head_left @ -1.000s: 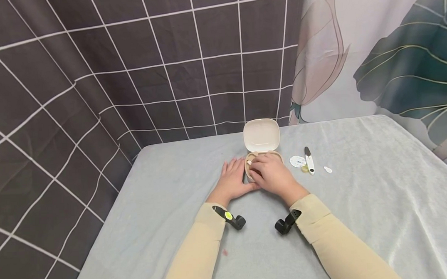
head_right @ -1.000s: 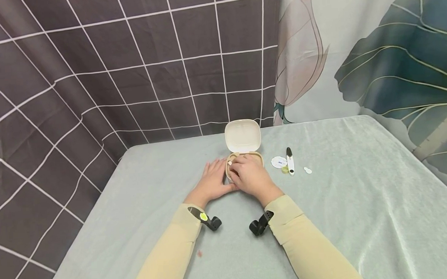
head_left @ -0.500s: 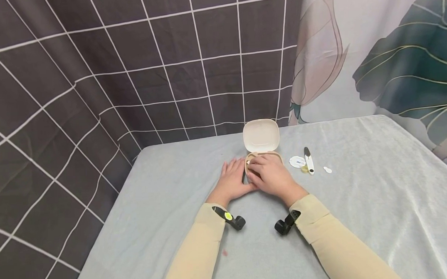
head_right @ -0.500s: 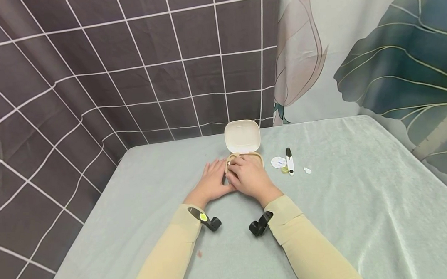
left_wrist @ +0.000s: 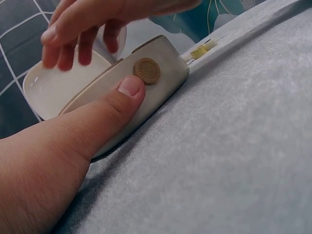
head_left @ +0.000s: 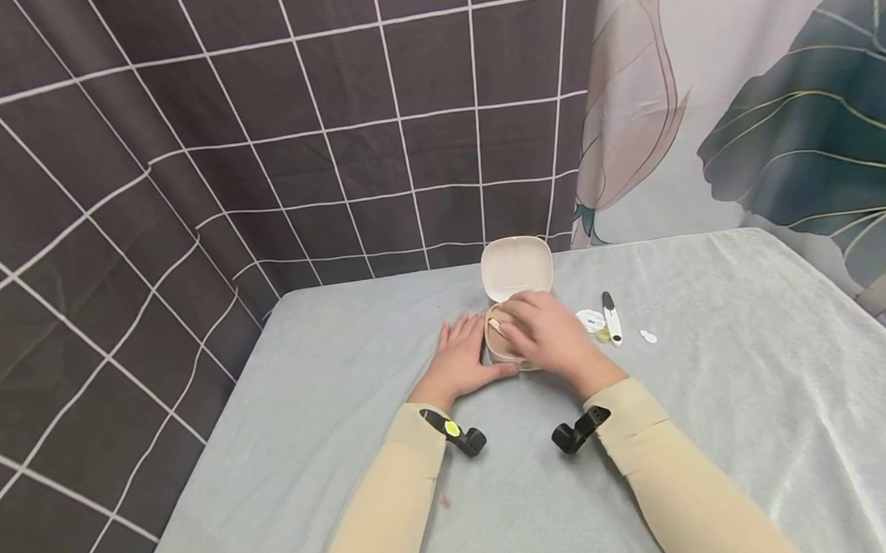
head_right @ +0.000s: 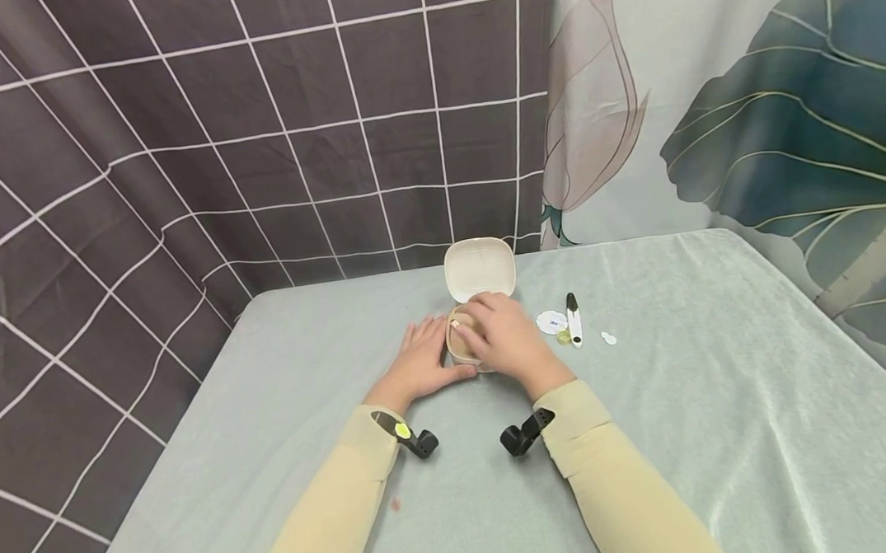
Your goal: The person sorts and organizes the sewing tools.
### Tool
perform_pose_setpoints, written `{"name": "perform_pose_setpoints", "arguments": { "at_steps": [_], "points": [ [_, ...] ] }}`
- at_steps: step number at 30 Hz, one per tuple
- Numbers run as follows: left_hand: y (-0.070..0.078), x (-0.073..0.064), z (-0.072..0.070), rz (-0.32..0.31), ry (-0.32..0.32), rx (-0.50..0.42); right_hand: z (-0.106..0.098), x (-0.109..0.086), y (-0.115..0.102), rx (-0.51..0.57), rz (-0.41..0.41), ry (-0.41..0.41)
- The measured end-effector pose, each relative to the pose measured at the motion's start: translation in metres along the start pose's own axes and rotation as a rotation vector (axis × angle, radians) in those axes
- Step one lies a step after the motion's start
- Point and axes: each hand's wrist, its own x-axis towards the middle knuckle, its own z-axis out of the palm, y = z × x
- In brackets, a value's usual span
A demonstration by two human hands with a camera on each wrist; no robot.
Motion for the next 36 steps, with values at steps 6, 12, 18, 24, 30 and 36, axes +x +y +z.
{"name": "perform_pose_setpoints", "arguments": {
  "at_steps": [6,12,18,24,30,36],
  "points": [
    [0.002,0.000,-0.001,-0.009,-0.018,-0.001,-0.034,-0.007,0.025,0.028,0.261,0.025],
    [0.002,0.001,0.000,-0.003,-0.013,0.003,-0.064,-0.022,0.049,0.021,0.446,0.041],
    [0.002,0.000,0.000,-0.003,-0.009,-0.005,-0.082,-0.034,0.064,0.024,0.567,0.023],
    [0.002,-0.001,-0.001,-0.008,-0.008,-0.013,-0.098,-0.050,0.083,0.028,0.757,-0.064],
    [0.002,0.000,-0.003,-0.007,0.000,-0.009,-0.108,-0.058,0.093,0.035,0.867,-0.233],
    [0.001,0.000,-0.002,-0.006,-0.009,-0.010,-0.111,-0.058,0.090,0.051,0.915,-0.365]
  ]
}}
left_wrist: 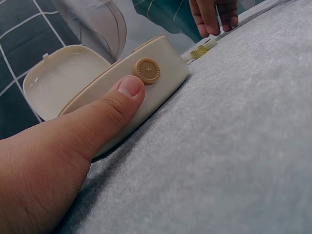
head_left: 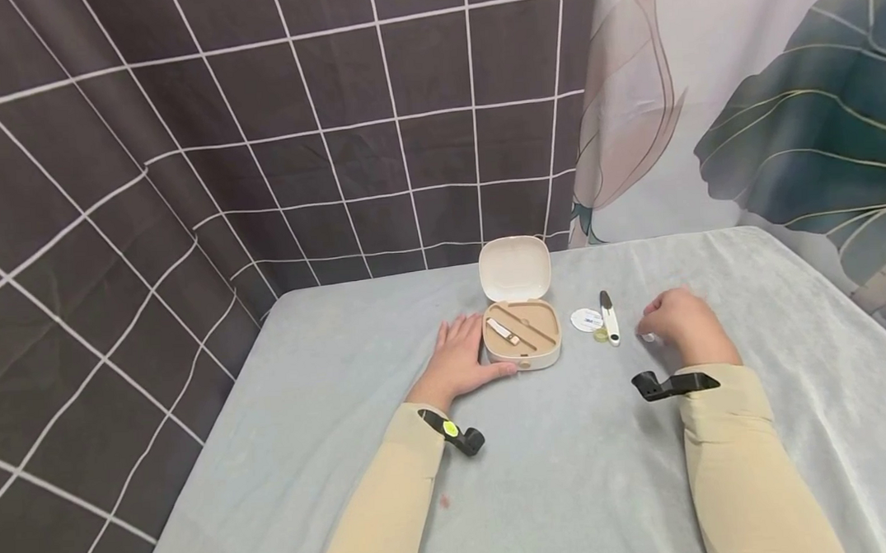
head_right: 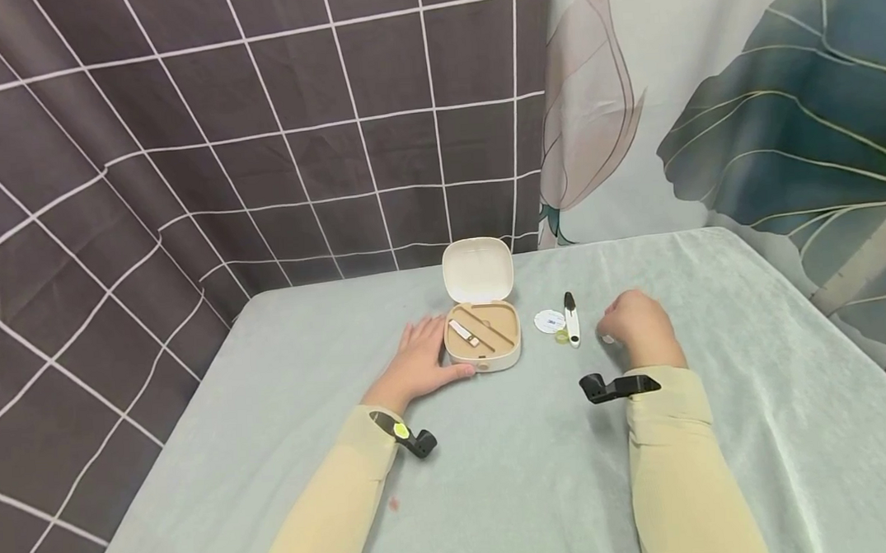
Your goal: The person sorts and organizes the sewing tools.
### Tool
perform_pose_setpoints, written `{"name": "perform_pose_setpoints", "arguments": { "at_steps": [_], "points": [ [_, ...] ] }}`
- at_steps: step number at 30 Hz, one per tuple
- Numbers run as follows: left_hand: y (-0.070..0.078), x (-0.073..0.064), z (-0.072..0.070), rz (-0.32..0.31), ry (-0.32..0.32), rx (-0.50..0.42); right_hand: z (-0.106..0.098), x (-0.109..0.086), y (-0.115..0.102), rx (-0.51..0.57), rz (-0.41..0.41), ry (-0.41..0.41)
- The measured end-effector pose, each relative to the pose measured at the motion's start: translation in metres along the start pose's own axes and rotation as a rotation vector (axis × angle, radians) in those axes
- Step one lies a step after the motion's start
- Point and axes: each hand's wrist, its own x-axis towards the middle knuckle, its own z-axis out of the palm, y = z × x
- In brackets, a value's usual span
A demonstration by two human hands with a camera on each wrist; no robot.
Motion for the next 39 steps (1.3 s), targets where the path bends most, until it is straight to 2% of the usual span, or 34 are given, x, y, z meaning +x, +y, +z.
{"name": "perform_pose_setpoints", "arguments": {
  "at_steps": [3,10,17,23,30,39],
  "points": [
    [0.000,0.000,0.002,0.000,-0.001,-0.002,0.003,-0.001,-0.001,-0.029,0.015,-0.021],
    [-0.001,0.001,0.003,-0.001,-0.002,0.005,0.010,-0.001,-0.002,-0.079,0.065,0.004],
    [-0.002,0.002,0.003,-0.002,0.004,0.003,0.007,0.000,0.000,-0.040,0.070,-0.043],
    [-0.001,0.002,0.003,-0.003,0.002,0.008,0.005,0.001,0.001,0.022,0.079,-0.052],
    [0.000,0.001,0.003,-0.007,-0.001,0.010,0.002,0.002,-0.008,0.077,-0.008,0.010],
    [-0.001,0.001,0.004,-0.002,0.007,0.004,0.004,0.001,-0.028,0.202,-0.094,0.000]
  ]
}}
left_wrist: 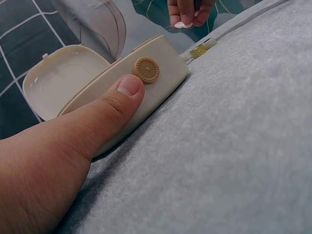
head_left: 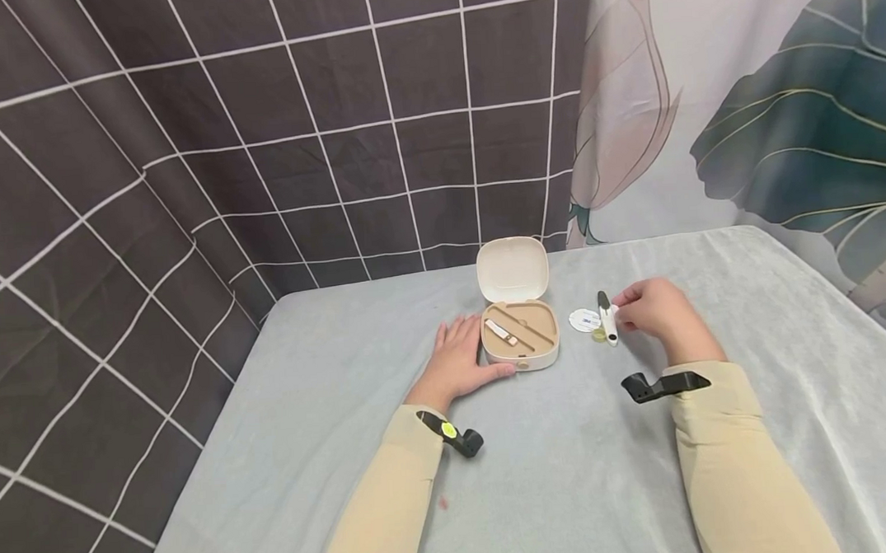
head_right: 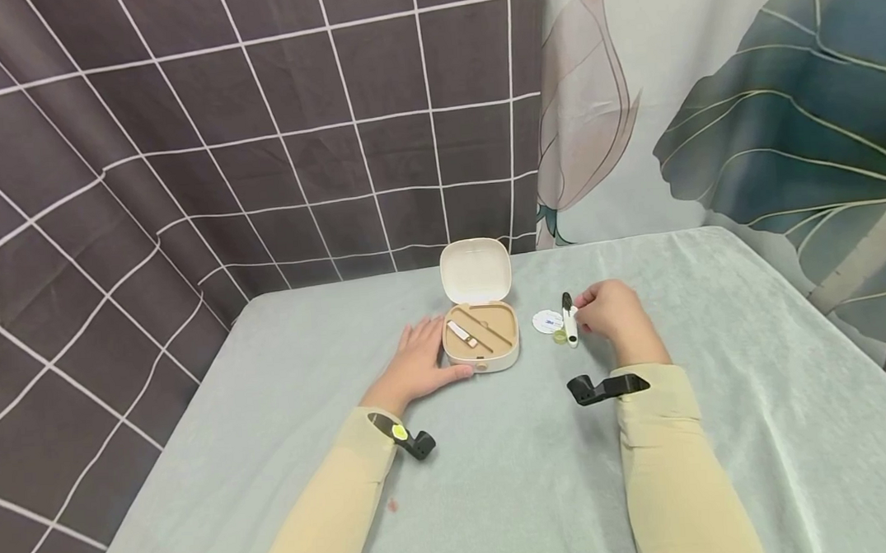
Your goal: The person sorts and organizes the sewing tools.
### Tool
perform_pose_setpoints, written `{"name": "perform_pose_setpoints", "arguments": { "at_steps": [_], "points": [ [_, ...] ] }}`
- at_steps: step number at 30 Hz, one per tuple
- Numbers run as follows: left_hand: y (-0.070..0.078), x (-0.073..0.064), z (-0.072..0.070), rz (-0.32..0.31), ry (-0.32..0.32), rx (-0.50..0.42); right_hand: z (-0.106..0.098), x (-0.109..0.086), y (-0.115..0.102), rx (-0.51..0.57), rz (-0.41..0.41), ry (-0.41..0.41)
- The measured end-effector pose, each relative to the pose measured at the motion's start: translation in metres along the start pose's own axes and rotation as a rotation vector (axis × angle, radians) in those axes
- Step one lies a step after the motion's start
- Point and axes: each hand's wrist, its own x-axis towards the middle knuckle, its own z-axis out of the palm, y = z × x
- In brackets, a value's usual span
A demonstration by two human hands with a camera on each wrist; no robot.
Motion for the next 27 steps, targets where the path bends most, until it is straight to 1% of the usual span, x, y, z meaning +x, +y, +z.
{"name": "perform_pose_setpoints", "arguments": {
  "at_steps": [10,15,23,27],
  "points": [
    [-0.001,0.000,0.001,0.009,0.011,-0.004,0.012,0.001,-0.018,0.045,-0.040,-0.021],
    [-0.001,0.000,0.000,0.011,0.011,-0.006,0.018,0.000,-0.027,0.040,-0.071,-0.030],
    [0.000,-0.001,-0.001,-0.002,-0.005,0.002,0.035,0.000,-0.041,0.015,-0.132,-0.002],
    [0.001,-0.001,-0.001,-0.006,-0.007,0.002,0.043,0.001,-0.045,0.018,-0.150,0.006]
  ]
}}
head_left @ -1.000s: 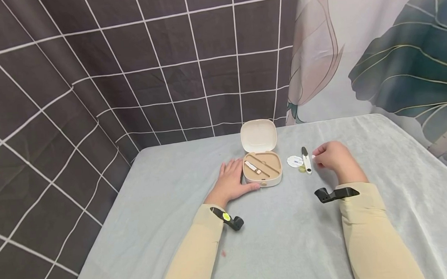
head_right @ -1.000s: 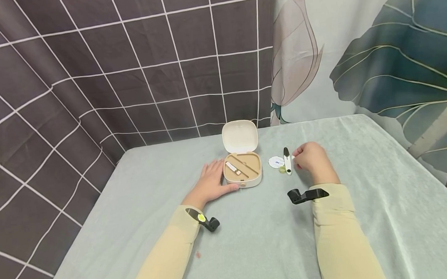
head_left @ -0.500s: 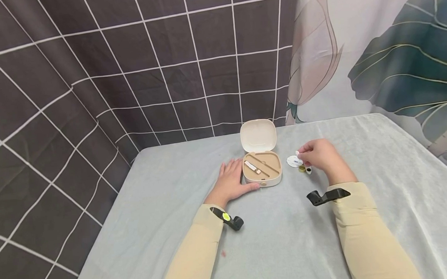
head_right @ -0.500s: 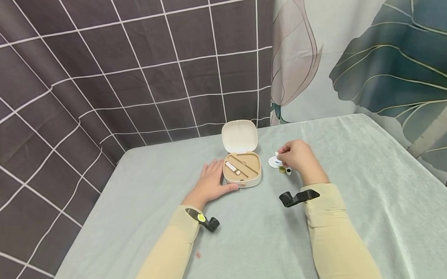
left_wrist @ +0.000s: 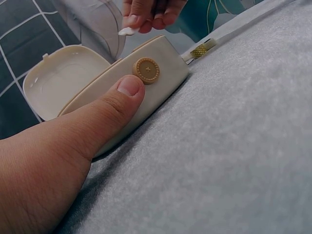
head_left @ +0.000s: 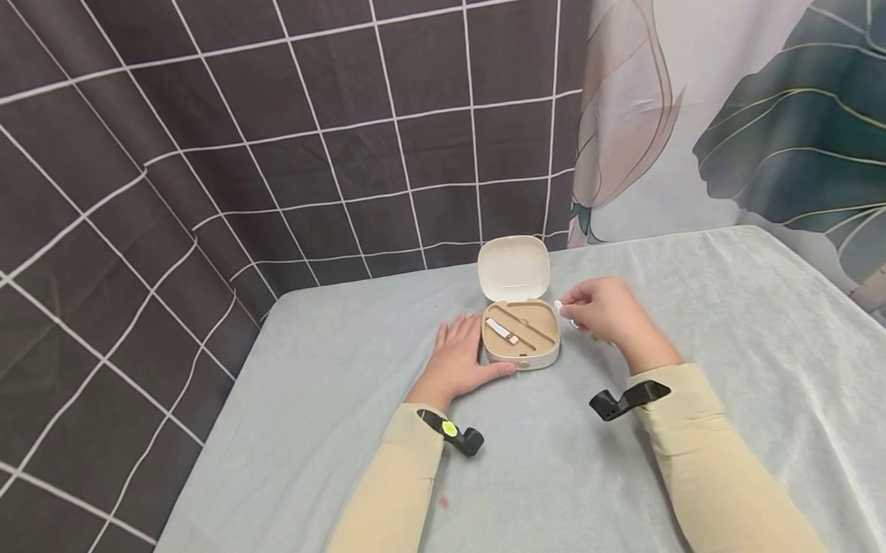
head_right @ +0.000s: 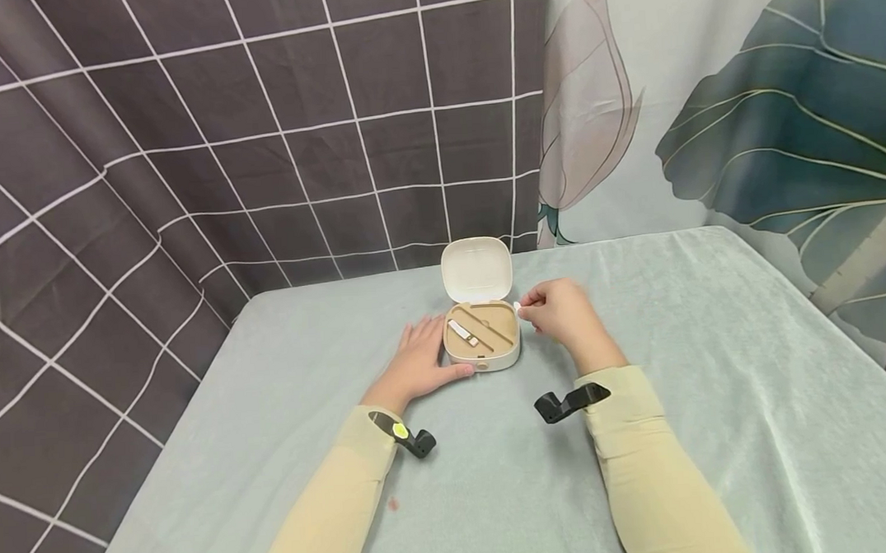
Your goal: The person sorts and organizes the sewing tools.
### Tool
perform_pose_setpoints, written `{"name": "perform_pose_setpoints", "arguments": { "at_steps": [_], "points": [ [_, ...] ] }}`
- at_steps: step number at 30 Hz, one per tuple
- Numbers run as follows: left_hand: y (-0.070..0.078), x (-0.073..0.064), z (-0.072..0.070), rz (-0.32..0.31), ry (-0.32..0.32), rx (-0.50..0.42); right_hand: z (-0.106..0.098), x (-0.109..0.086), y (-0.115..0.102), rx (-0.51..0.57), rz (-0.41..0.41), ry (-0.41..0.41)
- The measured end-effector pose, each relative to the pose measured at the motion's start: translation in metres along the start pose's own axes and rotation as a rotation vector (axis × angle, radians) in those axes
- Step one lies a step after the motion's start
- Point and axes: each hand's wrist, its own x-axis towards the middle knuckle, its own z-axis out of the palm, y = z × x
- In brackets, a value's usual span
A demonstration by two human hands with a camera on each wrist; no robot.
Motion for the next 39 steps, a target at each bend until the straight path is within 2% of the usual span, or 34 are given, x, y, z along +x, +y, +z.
{"name": "perform_pose_setpoints", "arguments": {
  "at_steps": [11,16,28,39],
  "points": [
    [0.000,0.000,0.000,-0.005,0.002,-0.003,0.021,0.001,-0.015,-0.047,-0.131,0.028],
    [0.000,0.000,0.000,-0.011,-0.005,0.004,0.031,0.002,-0.020,-0.111,-0.150,0.008],
    [0.000,0.000,0.000,-0.013,-0.009,0.010,0.056,-0.002,-0.034,-0.133,-0.242,-0.023],
    [0.002,-0.001,-0.003,0.001,-0.008,0.003,0.066,-0.006,-0.042,-0.177,-0.294,0.012]
  ]
}}
